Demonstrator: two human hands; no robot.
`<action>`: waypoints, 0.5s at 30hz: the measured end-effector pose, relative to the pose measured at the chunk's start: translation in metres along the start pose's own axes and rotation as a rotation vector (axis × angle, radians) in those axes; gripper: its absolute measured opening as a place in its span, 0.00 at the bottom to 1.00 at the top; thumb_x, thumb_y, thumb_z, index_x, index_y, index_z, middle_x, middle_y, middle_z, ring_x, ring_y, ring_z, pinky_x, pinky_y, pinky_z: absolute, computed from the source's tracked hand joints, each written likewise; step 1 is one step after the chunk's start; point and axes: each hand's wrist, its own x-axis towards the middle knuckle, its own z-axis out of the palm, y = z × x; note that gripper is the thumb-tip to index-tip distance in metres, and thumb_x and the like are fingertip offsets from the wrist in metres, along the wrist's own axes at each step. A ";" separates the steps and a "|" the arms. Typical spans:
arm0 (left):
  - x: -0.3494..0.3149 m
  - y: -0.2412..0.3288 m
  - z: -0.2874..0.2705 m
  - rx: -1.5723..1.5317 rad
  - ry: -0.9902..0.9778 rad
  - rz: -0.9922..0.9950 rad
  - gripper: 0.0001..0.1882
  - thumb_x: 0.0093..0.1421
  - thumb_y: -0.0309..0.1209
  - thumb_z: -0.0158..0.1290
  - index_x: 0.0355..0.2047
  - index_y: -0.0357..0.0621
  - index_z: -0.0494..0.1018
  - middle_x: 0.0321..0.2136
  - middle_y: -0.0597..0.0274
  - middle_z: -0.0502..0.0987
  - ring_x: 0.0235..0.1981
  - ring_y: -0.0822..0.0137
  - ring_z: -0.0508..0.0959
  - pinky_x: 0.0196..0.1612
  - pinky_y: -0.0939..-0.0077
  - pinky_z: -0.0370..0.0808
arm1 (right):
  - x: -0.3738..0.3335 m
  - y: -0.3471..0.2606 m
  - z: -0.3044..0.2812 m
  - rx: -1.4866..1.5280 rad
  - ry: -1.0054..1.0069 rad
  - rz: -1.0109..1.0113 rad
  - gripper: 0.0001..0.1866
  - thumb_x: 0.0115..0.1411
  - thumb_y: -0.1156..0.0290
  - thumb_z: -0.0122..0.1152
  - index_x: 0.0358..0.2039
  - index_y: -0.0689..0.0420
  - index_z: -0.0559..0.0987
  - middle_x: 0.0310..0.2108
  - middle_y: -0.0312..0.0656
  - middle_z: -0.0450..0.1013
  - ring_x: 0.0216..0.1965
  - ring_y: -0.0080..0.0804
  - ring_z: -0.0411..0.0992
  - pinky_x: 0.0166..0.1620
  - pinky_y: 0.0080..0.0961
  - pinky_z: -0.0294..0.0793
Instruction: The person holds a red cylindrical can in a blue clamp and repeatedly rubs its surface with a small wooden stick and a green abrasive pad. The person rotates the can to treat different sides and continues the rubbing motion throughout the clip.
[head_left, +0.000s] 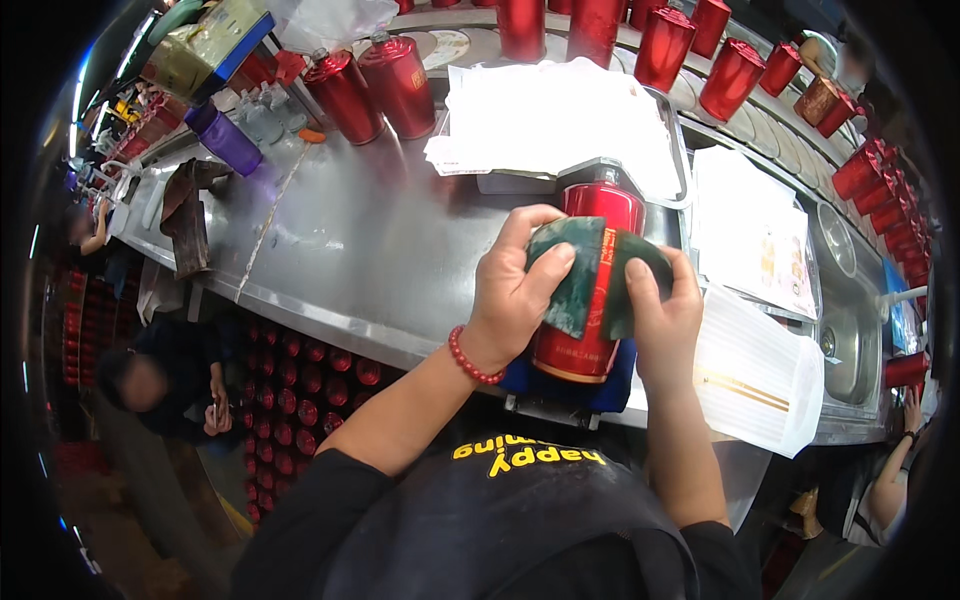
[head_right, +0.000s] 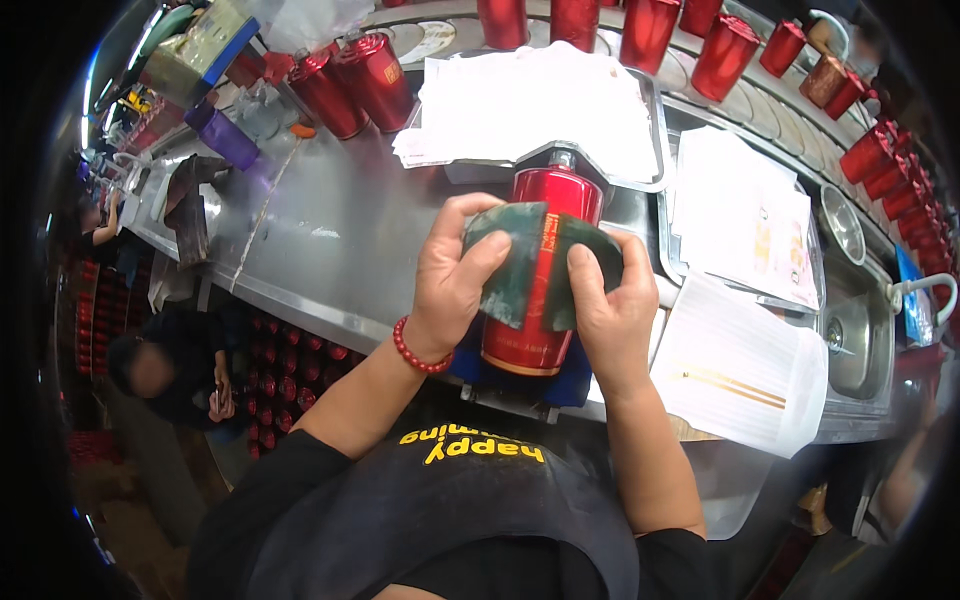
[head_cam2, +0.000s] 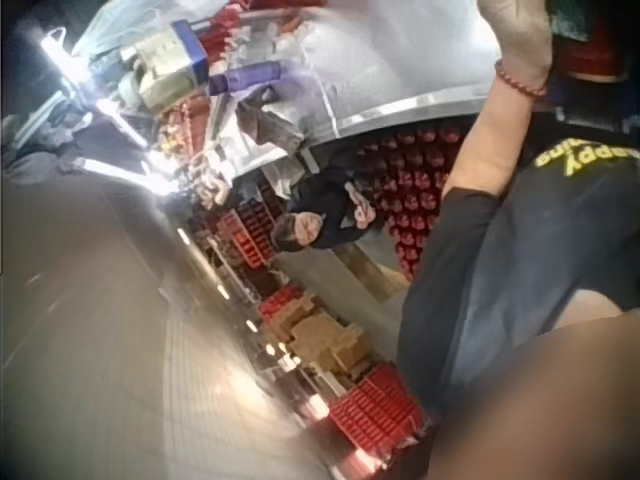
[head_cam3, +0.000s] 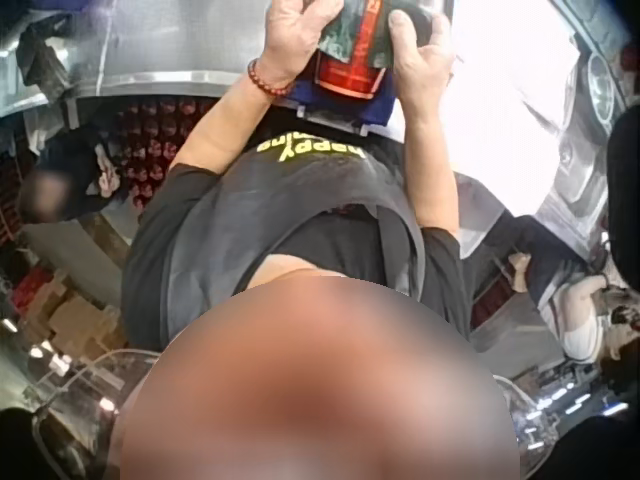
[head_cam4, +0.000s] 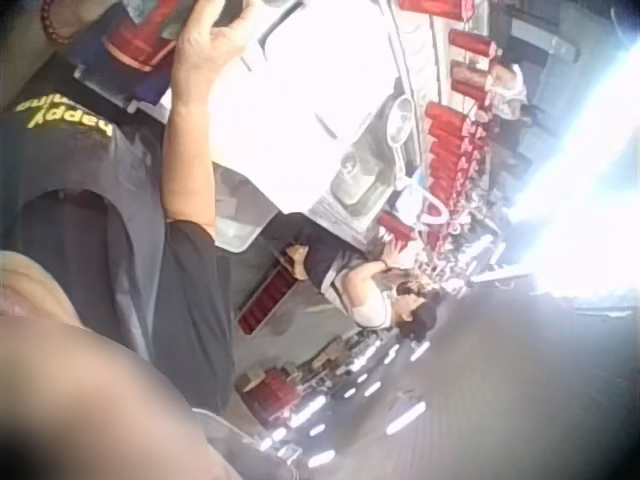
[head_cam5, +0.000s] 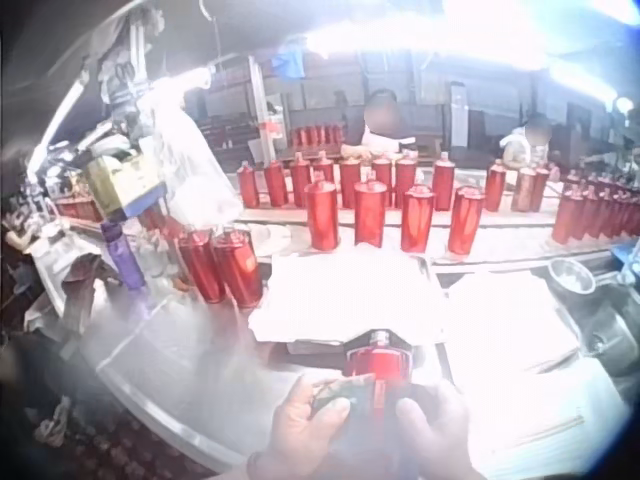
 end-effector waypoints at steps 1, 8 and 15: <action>-0.002 -0.004 -0.001 -0.108 0.005 -0.018 0.14 0.70 0.26 0.50 0.55 0.39 0.67 0.45 0.64 0.77 0.44 0.79 0.76 0.50 0.81 0.74 | -0.002 0.004 -0.001 0.038 0.011 0.031 0.13 0.67 0.67 0.63 0.45 0.63 0.76 0.36 0.38 0.78 0.36 0.20 0.73 0.42 0.19 0.74; -0.015 -0.028 -0.013 -0.342 0.042 -0.088 0.15 0.71 0.27 0.48 0.57 0.39 0.67 0.47 0.61 0.79 0.45 0.75 0.78 0.50 0.78 0.77 | -0.018 0.031 -0.011 0.279 0.006 0.171 0.17 0.70 0.63 0.60 0.49 0.65 0.75 0.39 0.38 0.78 0.39 0.20 0.72 0.45 0.18 0.74; -0.021 -0.034 -0.020 -0.299 0.062 -0.064 0.15 0.72 0.28 0.47 0.57 0.40 0.67 0.47 0.60 0.79 0.45 0.74 0.80 0.50 0.78 0.78 | -0.023 0.039 -0.012 0.384 -0.013 0.181 0.18 0.71 0.63 0.59 0.51 0.65 0.74 0.41 0.38 0.77 0.40 0.19 0.72 0.46 0.18 0.73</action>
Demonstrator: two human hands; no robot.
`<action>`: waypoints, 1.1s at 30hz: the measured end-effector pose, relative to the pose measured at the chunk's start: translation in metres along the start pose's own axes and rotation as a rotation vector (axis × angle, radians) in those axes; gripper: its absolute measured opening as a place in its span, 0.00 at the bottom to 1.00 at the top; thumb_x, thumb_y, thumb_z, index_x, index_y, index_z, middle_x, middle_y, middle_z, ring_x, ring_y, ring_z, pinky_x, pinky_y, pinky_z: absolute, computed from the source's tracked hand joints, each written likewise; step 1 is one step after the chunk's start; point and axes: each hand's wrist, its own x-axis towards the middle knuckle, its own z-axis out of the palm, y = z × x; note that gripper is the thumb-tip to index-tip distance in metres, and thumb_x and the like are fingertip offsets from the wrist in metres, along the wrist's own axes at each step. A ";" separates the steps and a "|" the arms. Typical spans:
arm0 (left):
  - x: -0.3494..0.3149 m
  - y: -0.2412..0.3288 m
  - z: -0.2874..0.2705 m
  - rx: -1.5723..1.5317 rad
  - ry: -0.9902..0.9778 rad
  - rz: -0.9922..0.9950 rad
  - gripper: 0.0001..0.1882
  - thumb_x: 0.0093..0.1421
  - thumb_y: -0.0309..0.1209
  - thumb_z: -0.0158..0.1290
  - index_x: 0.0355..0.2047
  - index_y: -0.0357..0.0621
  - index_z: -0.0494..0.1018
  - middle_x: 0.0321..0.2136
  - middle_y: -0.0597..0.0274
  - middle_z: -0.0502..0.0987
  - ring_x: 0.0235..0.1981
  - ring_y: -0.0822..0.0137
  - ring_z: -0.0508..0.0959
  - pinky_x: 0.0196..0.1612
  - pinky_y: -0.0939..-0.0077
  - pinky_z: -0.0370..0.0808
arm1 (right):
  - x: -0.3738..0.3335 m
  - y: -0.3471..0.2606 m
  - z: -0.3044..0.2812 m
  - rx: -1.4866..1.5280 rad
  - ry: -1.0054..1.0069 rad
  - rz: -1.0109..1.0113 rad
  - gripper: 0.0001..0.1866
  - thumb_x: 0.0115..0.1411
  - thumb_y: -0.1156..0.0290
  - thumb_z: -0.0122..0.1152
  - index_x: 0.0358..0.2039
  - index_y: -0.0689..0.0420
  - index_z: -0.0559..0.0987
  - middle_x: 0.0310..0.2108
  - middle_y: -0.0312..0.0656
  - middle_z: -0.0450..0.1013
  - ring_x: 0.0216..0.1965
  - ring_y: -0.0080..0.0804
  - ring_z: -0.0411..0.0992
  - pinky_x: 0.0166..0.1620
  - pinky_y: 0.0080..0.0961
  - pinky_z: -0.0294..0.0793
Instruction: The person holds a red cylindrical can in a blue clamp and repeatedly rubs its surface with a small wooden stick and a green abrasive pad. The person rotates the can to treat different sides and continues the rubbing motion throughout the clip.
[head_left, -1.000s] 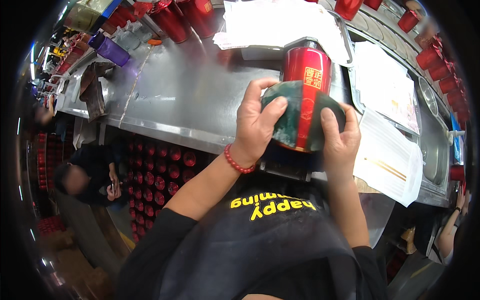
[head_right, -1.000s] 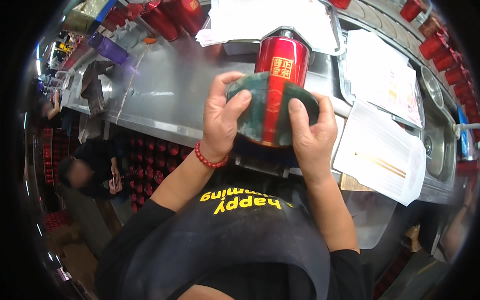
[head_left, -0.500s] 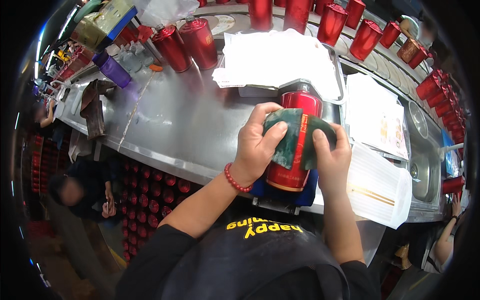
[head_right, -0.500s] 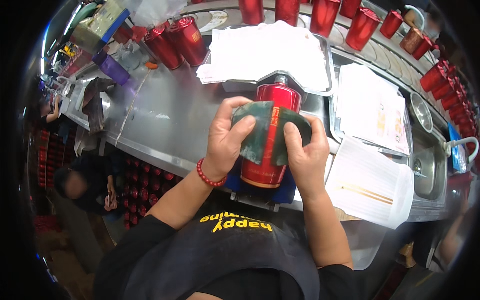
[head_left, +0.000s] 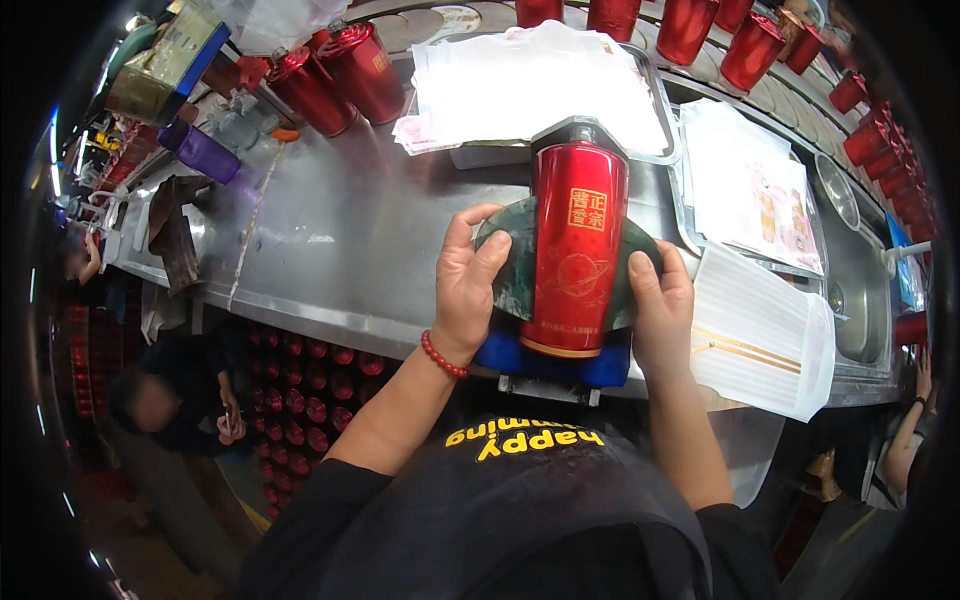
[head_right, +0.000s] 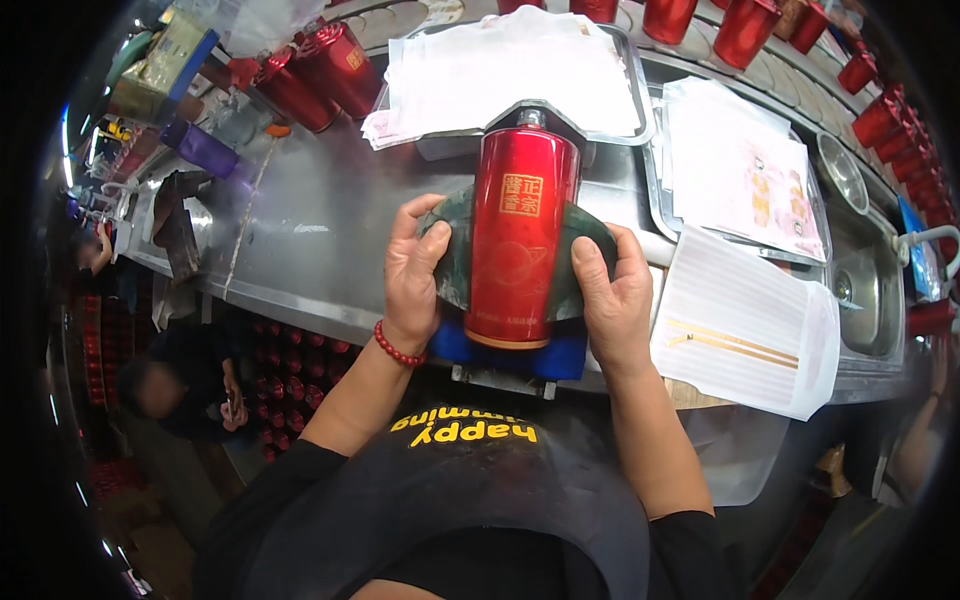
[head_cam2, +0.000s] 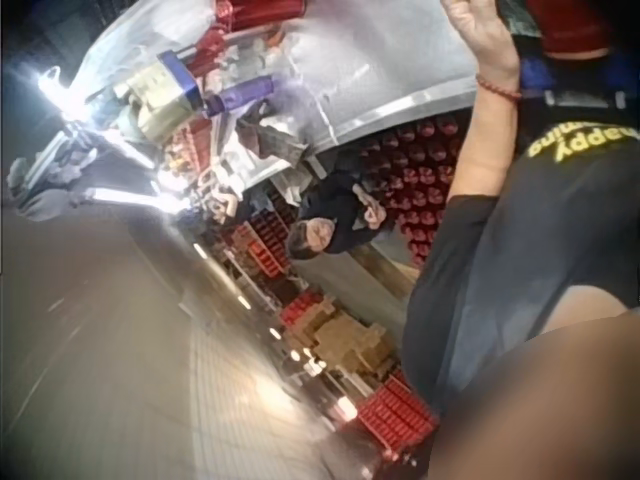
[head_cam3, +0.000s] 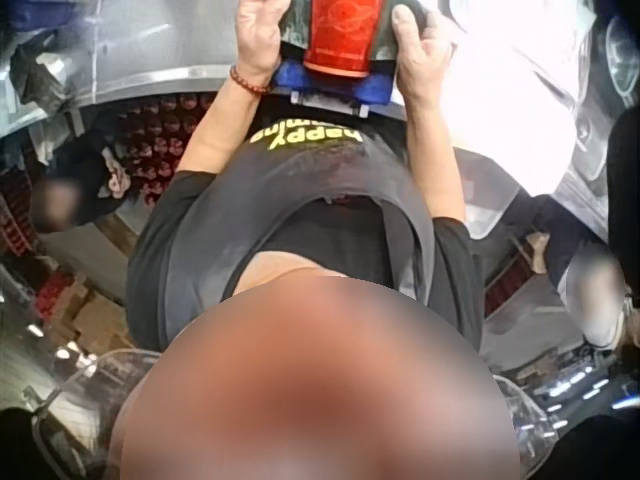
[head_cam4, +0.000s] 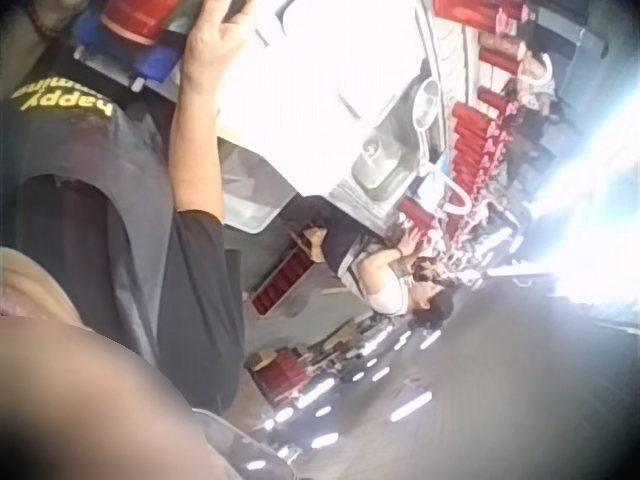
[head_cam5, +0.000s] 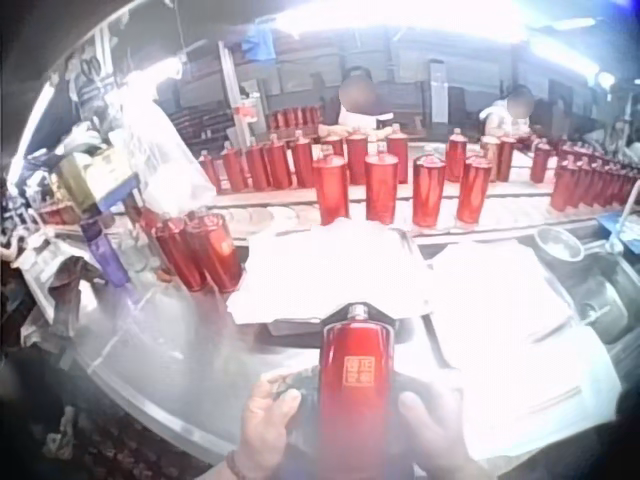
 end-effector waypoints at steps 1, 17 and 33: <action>0.000 0.000 0.000 0.003 -0.001 0.002 0.14 0.73 0.28 0.47 0.57 0.40 0.67 0.47 0.60 0.79 0.45 0.75 0.80 0.50 0.78 0.78 | 0.000 0.001 -0.002 -0.012 -0.002 -0.002 0.18 0.71 0.63 0.59 0.51 0.65 0.74 0.41 0.38 0.77 0.41 0.19 0.72 0.46 0.18 0.73; -0.002 -0.011 -0.029 0.451 0.061 -0.070 0.18 0.72 0.35 0.50 0.59 0.43 0.69 0.42 0.60 0.79 0.40 0.72 0.77 0.46 0.76 0.74 | 0.001 0.007 -0.016 0.048 -0.038 -0.004 0.14 0.70 0.67 0.60 0.50 0.63 0.75 0.40 0.35 0.77 0.40 0.18 0.73 0.46 0.17 0.74; -0.013 0.052 0.050 1.314 -0.877 0.844 0.17 0.61 0.49 0.57 0.47 0.63 0.78 0.30 0.77 0.78 0.54 0.67 0.69 0.69 0.45 0.44 | 0.009 -0.018 -0.035 -0.497 -0.043 -0.462 0.10 0.61 0.77 0.67 0.44 0.60 0.80 0.32 0.40 0.73 0.35 0.30 0.72 0.39 0.24 0.72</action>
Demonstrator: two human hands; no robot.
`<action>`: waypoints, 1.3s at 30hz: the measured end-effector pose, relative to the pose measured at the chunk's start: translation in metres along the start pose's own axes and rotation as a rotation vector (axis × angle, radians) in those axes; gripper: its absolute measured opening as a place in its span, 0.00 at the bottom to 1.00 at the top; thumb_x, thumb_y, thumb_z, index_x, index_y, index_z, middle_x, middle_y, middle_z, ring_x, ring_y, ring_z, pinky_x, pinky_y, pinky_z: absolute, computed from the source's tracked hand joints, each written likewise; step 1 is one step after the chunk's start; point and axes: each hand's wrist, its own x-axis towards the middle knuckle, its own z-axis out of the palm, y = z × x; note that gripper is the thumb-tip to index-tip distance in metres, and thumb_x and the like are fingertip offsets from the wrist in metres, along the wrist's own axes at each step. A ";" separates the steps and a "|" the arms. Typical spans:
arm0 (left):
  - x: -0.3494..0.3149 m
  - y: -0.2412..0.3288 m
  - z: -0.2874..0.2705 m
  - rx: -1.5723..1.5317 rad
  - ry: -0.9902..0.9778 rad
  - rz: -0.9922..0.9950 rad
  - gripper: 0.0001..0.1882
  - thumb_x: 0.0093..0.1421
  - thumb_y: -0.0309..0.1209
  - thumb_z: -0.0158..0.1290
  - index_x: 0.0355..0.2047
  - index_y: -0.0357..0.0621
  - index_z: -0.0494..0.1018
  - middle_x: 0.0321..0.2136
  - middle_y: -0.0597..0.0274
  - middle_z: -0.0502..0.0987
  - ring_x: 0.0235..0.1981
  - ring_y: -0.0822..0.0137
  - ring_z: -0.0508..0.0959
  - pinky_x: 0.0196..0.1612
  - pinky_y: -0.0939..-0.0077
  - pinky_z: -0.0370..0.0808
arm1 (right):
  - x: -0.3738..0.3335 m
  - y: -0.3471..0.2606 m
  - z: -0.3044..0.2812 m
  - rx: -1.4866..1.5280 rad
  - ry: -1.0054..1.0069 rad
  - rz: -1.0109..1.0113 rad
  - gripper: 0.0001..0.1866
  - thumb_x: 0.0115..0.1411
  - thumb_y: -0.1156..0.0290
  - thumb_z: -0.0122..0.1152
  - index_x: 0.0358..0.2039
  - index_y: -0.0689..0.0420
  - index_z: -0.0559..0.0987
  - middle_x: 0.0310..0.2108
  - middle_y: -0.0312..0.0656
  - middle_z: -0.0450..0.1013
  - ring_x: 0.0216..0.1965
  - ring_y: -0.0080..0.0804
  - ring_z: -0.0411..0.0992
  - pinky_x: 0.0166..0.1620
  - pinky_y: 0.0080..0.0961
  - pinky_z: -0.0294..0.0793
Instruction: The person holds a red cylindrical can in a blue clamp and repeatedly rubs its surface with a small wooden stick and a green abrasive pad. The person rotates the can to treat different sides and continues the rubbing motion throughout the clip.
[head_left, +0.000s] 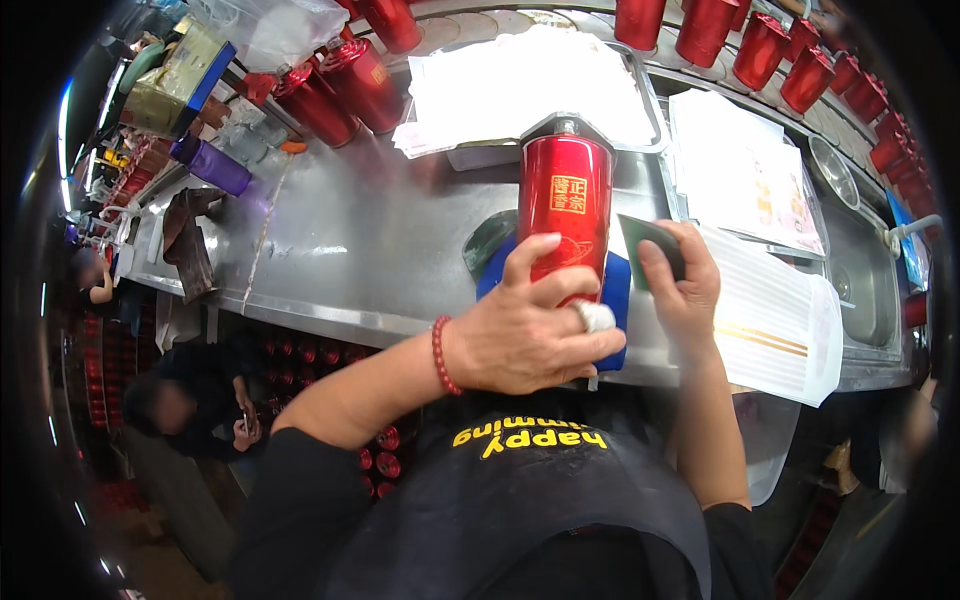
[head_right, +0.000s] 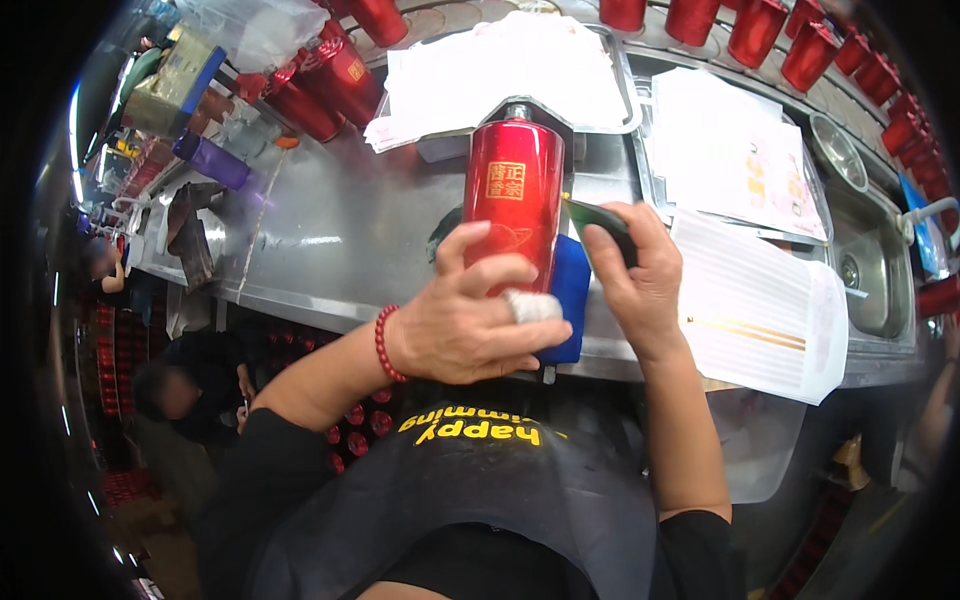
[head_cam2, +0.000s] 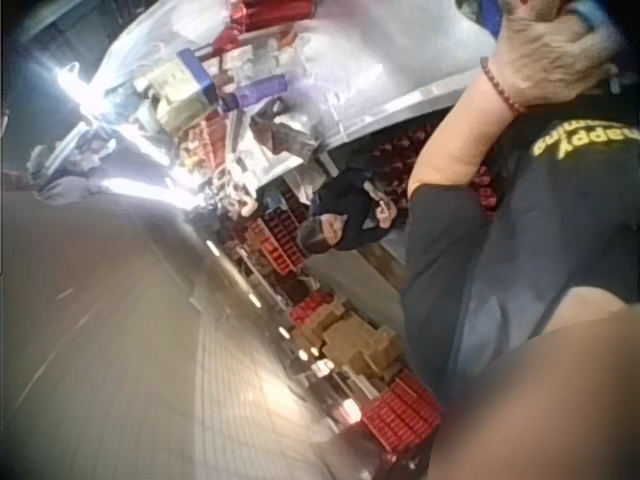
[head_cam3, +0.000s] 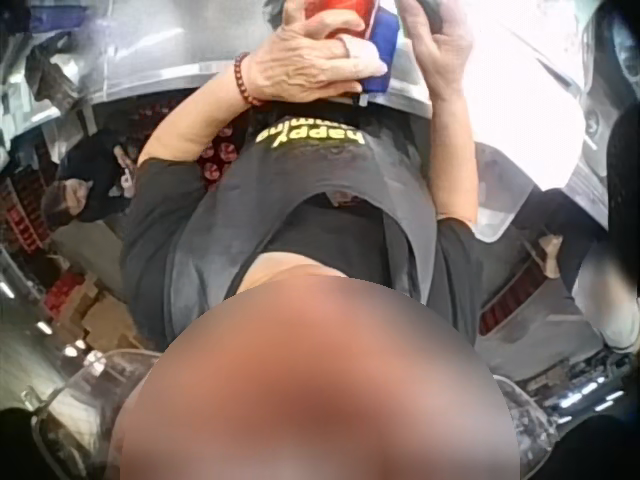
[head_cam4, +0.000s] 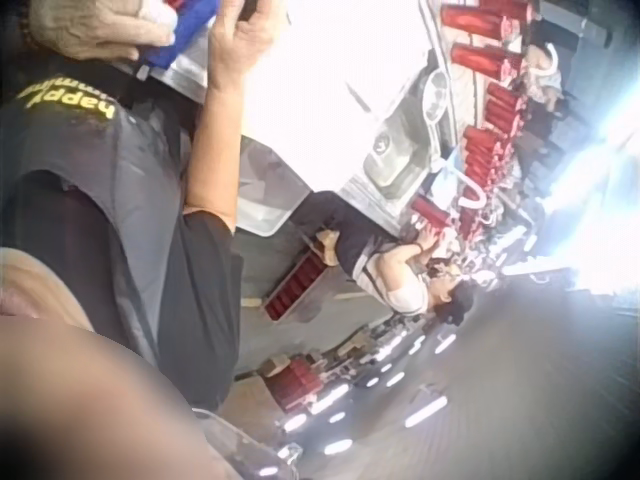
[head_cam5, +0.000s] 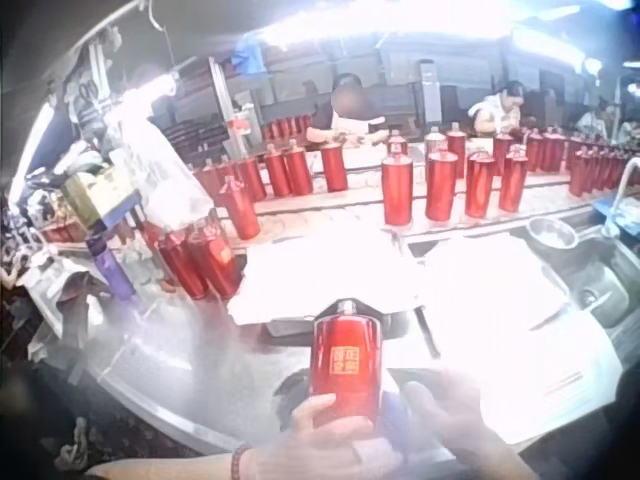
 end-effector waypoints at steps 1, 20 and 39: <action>-0.010 0.007 0.003 -0.032 0.089 -0.053 0.19 0.56 0.41 0.62 0.49 0.64 0.78 0.32 0.80 0.79 0.55 0.68 0.70 0.69 0.47 0.46 | 0.003 -0.001 0.004 -0.114 0.001 -0.145 0.13 0.57 0.78 0.68 0.43 0.59 0.81 0.32 0.41 0.72 0.35 0.34 0.72 0.38 0.27 0.72; -0.045 0.003 0.012 0.210 0.188 -0.618 0.50 0.50 0.60 0.64 0.66 0.41 0.67 0.46 0.52 0.78 0.63 0.51 0.61 0.66 0.42 0.45 | 0.051 -0.037 0.002 0.004 -0.296 -0.012 0.14 0.51 0.78 0.72 0.39 0.56 0.84 0.31 0.40 0.74 0.26 0.37 0.71 0.31 0.28 0.73; -0.009 -0.084 0.005 -1.223 0.379 -0.902 0.30 0.75 0.51 0.41 0.63 0.38 0.67 0.58 0.55 0.72 0.61 0.65 0.70 0.66 0.68 0.62 | -0.031 -0.019 -0.030 -0.243 -0.237 -0.178 0.33 0.61 0.92 0.47 0.68 0.62 0.65 0.66 0.58 0.64 0.62 0.44 0.71 0.49 0.26 0.78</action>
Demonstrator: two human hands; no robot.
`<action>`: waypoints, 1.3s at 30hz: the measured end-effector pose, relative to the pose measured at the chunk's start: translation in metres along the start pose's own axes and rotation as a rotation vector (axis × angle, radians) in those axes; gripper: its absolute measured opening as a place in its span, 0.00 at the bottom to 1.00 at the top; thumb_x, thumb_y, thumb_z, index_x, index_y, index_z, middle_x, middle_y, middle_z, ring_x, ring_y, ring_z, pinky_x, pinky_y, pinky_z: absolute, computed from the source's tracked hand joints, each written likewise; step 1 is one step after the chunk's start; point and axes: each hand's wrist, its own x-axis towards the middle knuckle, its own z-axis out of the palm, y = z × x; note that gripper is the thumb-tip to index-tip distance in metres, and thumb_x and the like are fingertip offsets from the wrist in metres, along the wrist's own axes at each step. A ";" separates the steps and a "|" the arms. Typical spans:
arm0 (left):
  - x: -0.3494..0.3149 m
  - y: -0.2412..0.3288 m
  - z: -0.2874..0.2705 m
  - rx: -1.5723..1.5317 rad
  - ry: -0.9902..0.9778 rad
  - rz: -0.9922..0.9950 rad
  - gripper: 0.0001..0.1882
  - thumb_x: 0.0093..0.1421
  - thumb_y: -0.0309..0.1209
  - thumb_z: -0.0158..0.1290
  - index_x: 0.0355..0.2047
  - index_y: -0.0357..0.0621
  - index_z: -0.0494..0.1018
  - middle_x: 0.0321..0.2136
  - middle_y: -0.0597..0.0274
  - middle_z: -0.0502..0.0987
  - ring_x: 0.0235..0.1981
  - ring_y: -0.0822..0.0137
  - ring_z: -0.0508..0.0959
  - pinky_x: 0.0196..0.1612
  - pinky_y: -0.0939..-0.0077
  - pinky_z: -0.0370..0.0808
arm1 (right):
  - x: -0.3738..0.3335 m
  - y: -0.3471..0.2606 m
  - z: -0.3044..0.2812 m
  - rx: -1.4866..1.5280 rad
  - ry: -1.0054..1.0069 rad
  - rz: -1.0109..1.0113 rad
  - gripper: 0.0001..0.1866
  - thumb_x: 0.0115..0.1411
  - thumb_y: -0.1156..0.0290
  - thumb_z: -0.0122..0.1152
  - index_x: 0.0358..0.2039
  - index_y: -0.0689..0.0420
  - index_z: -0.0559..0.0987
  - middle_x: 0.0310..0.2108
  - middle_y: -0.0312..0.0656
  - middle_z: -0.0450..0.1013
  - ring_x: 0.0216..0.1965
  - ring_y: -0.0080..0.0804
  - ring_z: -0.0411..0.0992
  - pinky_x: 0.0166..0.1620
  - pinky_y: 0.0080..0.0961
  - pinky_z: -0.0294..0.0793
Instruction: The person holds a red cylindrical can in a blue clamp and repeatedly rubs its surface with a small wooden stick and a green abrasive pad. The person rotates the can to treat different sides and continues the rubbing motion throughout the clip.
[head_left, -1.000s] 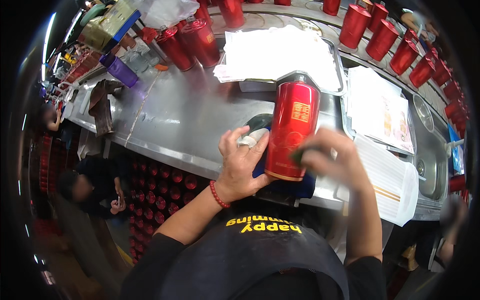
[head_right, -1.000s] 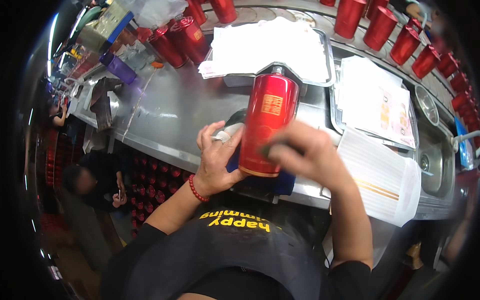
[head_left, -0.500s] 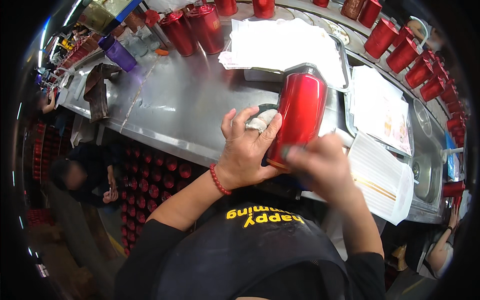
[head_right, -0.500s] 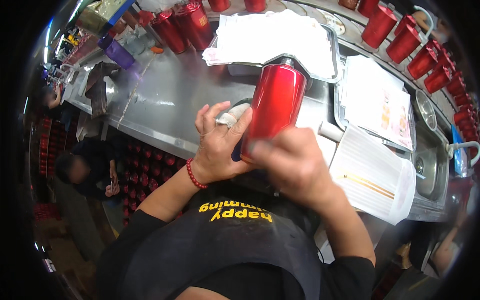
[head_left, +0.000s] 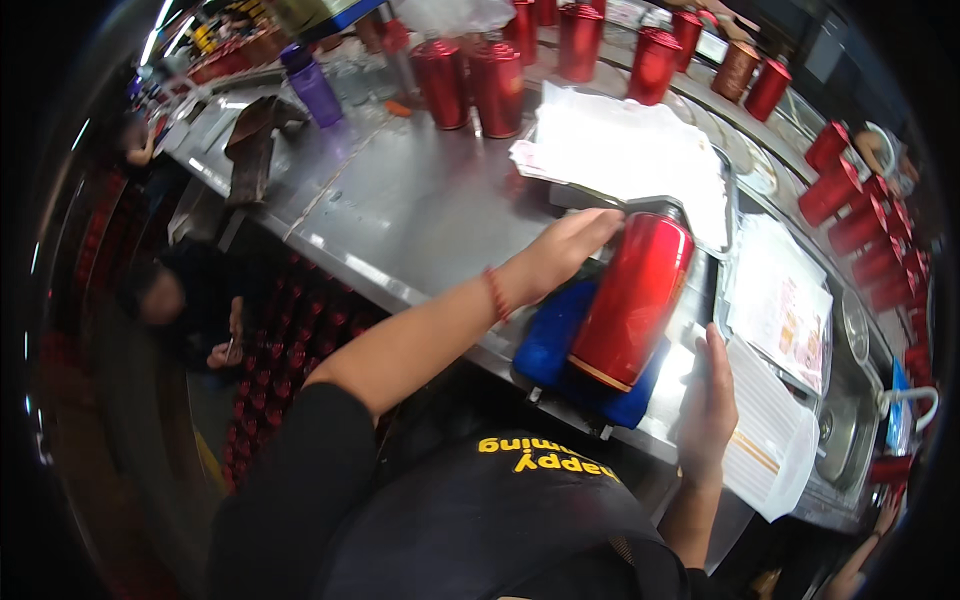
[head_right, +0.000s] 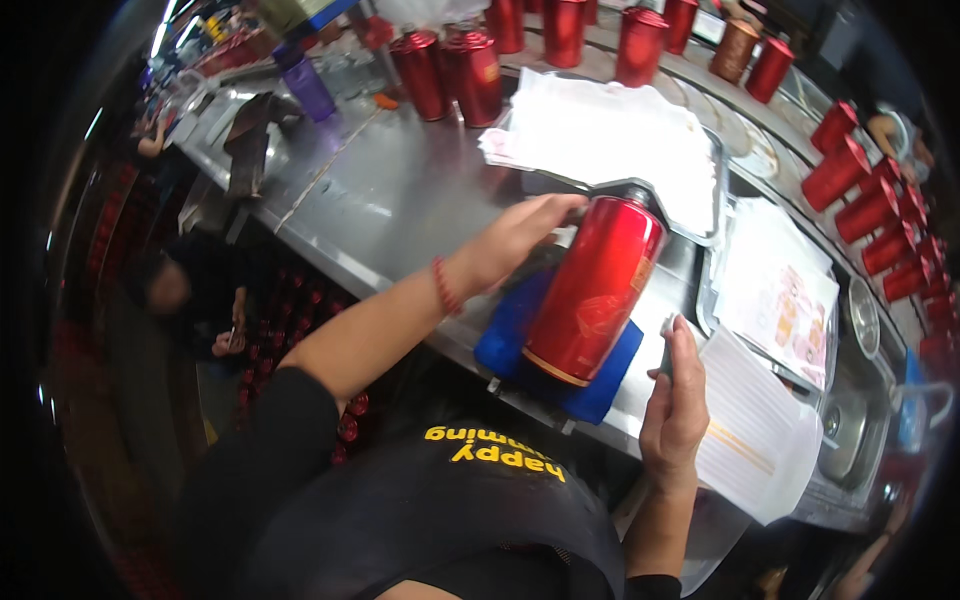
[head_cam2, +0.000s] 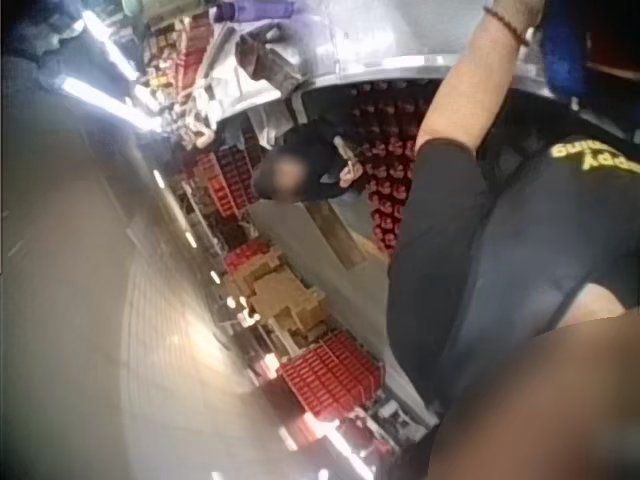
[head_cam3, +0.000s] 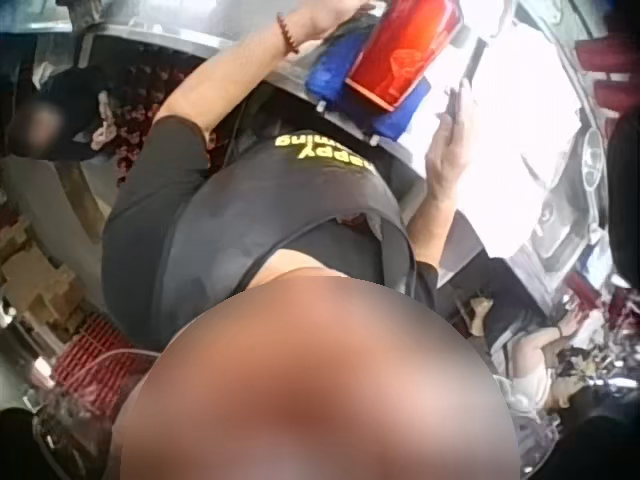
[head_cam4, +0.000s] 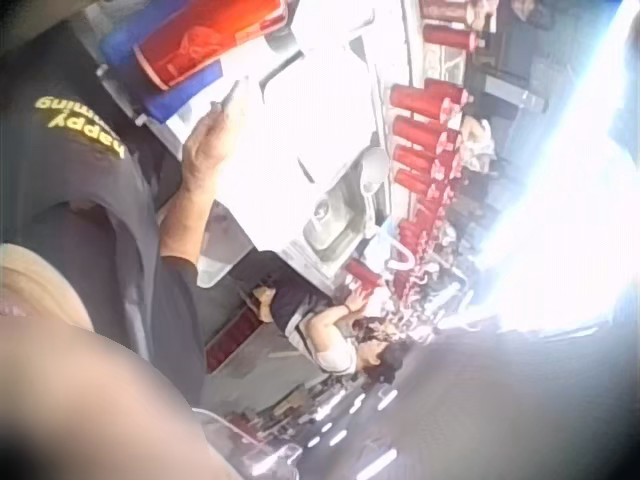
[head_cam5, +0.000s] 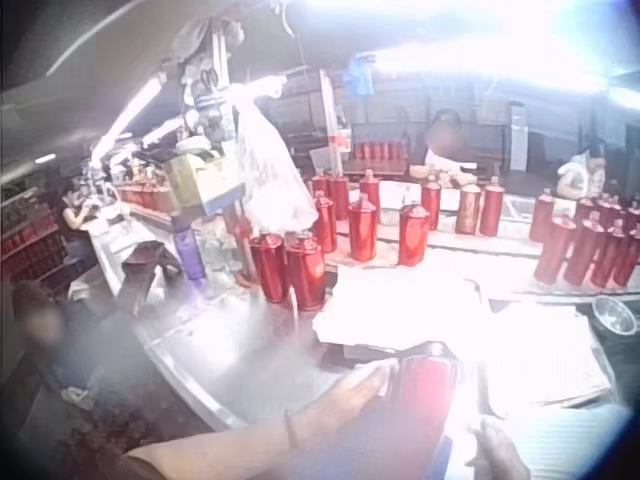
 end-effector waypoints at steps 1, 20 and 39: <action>0.021 -0.008 -0.003 -0.166 0.031 -0.128 0.26 0.74 0.52 0.43 0.55 0.43 0.73 0.52 0.61 0.75 0.56 0.71 0.72 0.58 0.71 0.69 | -0.006 0.008 0.011 -0.089 -0.064 -0.061 0.33 0.62 0.87 0.55 0.69 0.61 0.64 0.69 0.59 0.60 0.65 0.49 0.67 0.49 0.28 0.78; -0.063 0.113 -0.176 0.142 0.442 0.353 0.15 0.71 0.36 0.50 0.46 0.37 0.79 0.42 0.56 0.84 0.42 0.66 0.84 0.50 0.71 0.80 | 0.070 -0.064 0.060 -0.141 -0.061 -0.333 0.39 0.63 0.58 0.67 0.68 0.66 0.63 0.65 0.60 0.66 0.63 0.55 0.67 0.54 0.38 0.71; 0.015 0.093 -0.505 1.558 1.252 -0.017 0.26 0.67 0.55 0.48 0.48 0.49 0.80 0.41 0.43 0.82 0.45 0.43 0.82 0.50 0.51 0.77 | 0.249 0.109 -0.001 -0.174 0.054 -0.060 0.16 0.70 0.83 0.45 0.54 0.62 0.77 0.59 0.49 0.73 0.61 0.36 0.70 0.62 0.27 0.66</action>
